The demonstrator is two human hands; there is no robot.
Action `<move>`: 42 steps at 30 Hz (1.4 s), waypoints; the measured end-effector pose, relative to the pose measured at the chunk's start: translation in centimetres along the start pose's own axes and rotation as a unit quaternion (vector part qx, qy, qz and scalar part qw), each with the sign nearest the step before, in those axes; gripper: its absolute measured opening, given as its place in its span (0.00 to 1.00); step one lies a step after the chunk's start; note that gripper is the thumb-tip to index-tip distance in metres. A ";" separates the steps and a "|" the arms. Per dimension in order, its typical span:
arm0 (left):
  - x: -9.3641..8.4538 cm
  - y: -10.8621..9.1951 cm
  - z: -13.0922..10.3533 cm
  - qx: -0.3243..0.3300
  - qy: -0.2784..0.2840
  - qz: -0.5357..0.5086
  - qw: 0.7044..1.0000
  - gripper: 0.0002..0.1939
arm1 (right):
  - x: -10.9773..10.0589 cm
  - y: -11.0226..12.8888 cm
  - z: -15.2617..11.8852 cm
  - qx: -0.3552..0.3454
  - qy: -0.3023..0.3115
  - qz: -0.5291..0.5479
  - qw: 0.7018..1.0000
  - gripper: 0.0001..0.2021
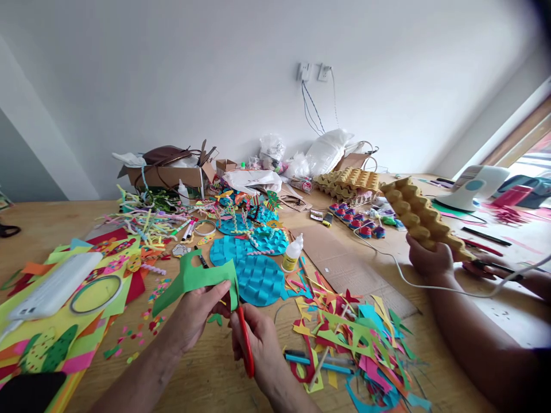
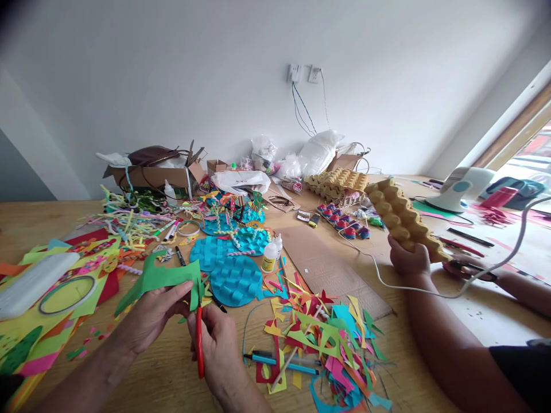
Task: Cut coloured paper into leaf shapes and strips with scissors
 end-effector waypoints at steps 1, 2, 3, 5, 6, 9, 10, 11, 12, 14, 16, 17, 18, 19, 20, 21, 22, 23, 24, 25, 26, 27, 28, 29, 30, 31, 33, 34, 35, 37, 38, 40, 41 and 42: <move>0.0 0.0 0.0 0.000 0.001 -0.002 1.000 0.08 | 0.0 0.0 0.0 -0.001 -0.001 -0.002 1.000 0.17; 0.0 0.1 0.0 -0.001 0.003 -0.003 1.000 0.07 | -0.1 0.0 0.0 -0.004 -0.002 -0.004 1.000 0.17; 0.0 0.1 0.0 -0.003 0.004 -0.004 1.000 0.07 | -0.1 -0.1 0.0 -0.008 -0.003 -0.006 1.000 0.17; 0.0 0.2 0.0 -0.006 0.003 -0.004 1.000 0.07 | -0.2 -0.2 0.0 -0.018 -0.002 -0.011 1.000 0.17; -0.1 0.2 0.0 -0.006 0.001 -0.004 1.000 0.07 | -0.2 -0.3 0.0 -0.023 -0.002 -0.013 1.000 0.17; -0.1 0.1 0.0 -0.004 -0.001 -0.006 1.000 0.06 | -0.3 -0.4 0.0 -0.033 0.002 -0.016 0.999 0.18; -0.1 0.0 0.0 -0.003 0.003 -0.007 1.000 0.06 | -0.3 -0.4 0.0 -0.033 0.002 -0.016 0.999 0.18; -0.1 0.0 0.0 -0.003 0.006 -0.008 1.000 0.06 | -0.3 -0.4 0.0 -0.031 0.002 -0.015 0.999 0.19; -0.1 0.0 0.0 -0.004 0.010 -0.009 1.000 0.06 | -0.3 -0.4 0.0 -0.028 0.002 -0.014 1.000 0.19; 0.0 0.1 -0.1 -0.008 0.013 -0.012 1.000 0.06 | -0.3 -0.4 0.1 -0.021 0.001 -0.009 1.000 0.19; 0.0 0.2 -0.1 -0.014 0.014 -0.014 1.000 0.08 | -0.3 -0.3 0.1 -0.014 0.003 -0.001 1.000 0.19; 0.1 0.3 -0.1 -0.017 0.014 -0.016 1.000 0.09 | -0.3 -0.3 0.1 -0.012 0.004 0.005 1.000 0.19; 0.2 0.3 -0.1 -0.021 0.014 -0.017 1.000 0.09 | -0.3 -0.3 0.1 -0.011 0.007 0.011 1.000 0.19; 0.2 0.3 -0.1 -0.024 0.014 -0.019 0.999 0.10 | -0.3 -0.2 0.1 -0.011 0.009 0.015 1.000 0.19; 0.3 0.4 -0.1 -0.026 0.015 -0.019 0.999 0.11 | -0.3 -0.2 0.1 -0.012 0.012 0.017 1.000 0.19; 0.3 0.4 -0.2 -0.027 0.015 -0.019 0.999 0.11 | -0.3 -0.1 0.1 -0.015 0.013 0.019 1.000 0.19; 0.3 0.4 -0.2 -0.028 0.016 -0.019 0.999 0.11 | -0.3 -0.1 0.1 -0.017 0.015 0.019 1.000 0.19; 0.3 0.5 -0.2 -0.028 0.016 -0.017 0.999 0.11 | -0.2 -0.1 0.0 -0.020 0.018 0.020 0.999 0.19; 0.3 0.5 -0.2 -0.030 0.018 -0.015 0.999 0.11 | -0.2 0.0 0.0 -0.021 0.020 0.020 0.999 0.20; 0.3 0.6 -0.2 -0.032 0.022 -0.012 0.999 0.12 | -0.2 0.0 0.0 -0.022 0.021 0.021 0.999 0.20; 0.3 0.7 -0.2 -0.034 0.025 -0.010 0.999 0.12 | -0.2 0.0 0.0 -0.022 0.022 0.022 0.999 0.20; 0.3 0.8 -0.2 -0.035 0.027 -0.009 0.999 0.12 | -0.2 0.0 0.0 -0.022 0.021 0.022 0.999 0.21; 0.3 0.9 -0.2 -0.036 0.028 -0.009 0.999 0.13 | -0.2 0.0 0.0 -0.022 0.019 0.023 0.999 0.21; 0.3 1.0 -0.2 -0.036 0.028 -0.010 0.999 0.13 | -0.3 0.0 0.0 -0.022 0.018 0.025 0.999 0.21; 0.3 1.0 -0.2 -0.035 0.026 -0.013 0.999 0.13 | -0.3 0.1 0.0 -0.023 0.018 0.027 0.999 0.21; 0.3 1.1 -0.2 -0.035 0.025 -0.016 0.999 0.13 | -0.3 0.1 0.0 -0.023 0.018 0.030 0.999 0.21; 0.3 1.1 -0.2 -0.036 0.025 -0.019 0.999 0.12 | -0.2 0.1 0.1 -0.022 0.018 0.036 0.999 0.21; 0.4 1.1 -0.1 -0.036 0.024 -0.020 0.999 0.12 | -0.2 0.0 0.1 -0.023 0.017 0.038 0.999 0.22; 0.4 1.1 -0.1 -0.036 0.024 -0.020 0.999 0.13 | -0.2 0.0 0.1 -0.025 0.017 0.039 0.999 0.22; 0.5 1.1 -0.1 -0.036 0.022 -0.020 0.999 0.13 | -0.2 0.0 0.2 -0.031 0.018 0.040 0.999 0.22; 0.4 1.1 0.0 -0.035 0.019 -0.021 0.999 0.12 | -0.2 0.0 0.2 -0.035 0.018 0.039 0.998 0.22; 0.4 1.1 0.0 -0.035 0.014 -0.020 0.999 0.12 | -0.2 -0.1 0.3 -0.040 0.017 0.034 0.998 0.22; 0.4 1.1 -0.1 -0.037 0.012 -0.017 0.999 0.12 | -0.3 -0.2 0.3 -0.042 0.017 0.031 0.999 0.23; 0.3 1.1 -0.1 -0.039 0.011 -0.015 0.999 0.12 | -0.3 -0.2 0.3 -0.044 0.017 0.026 0.999 0.23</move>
Point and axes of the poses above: each hand's wrist, its own z-axis towards the middle knuckle, its own x-axis out of the palm, y = z × x, the point moved 6 cm from there along z, towards the middle knuckle, and after that the axes turned 4 degrees about z, right-handed, at the moved point
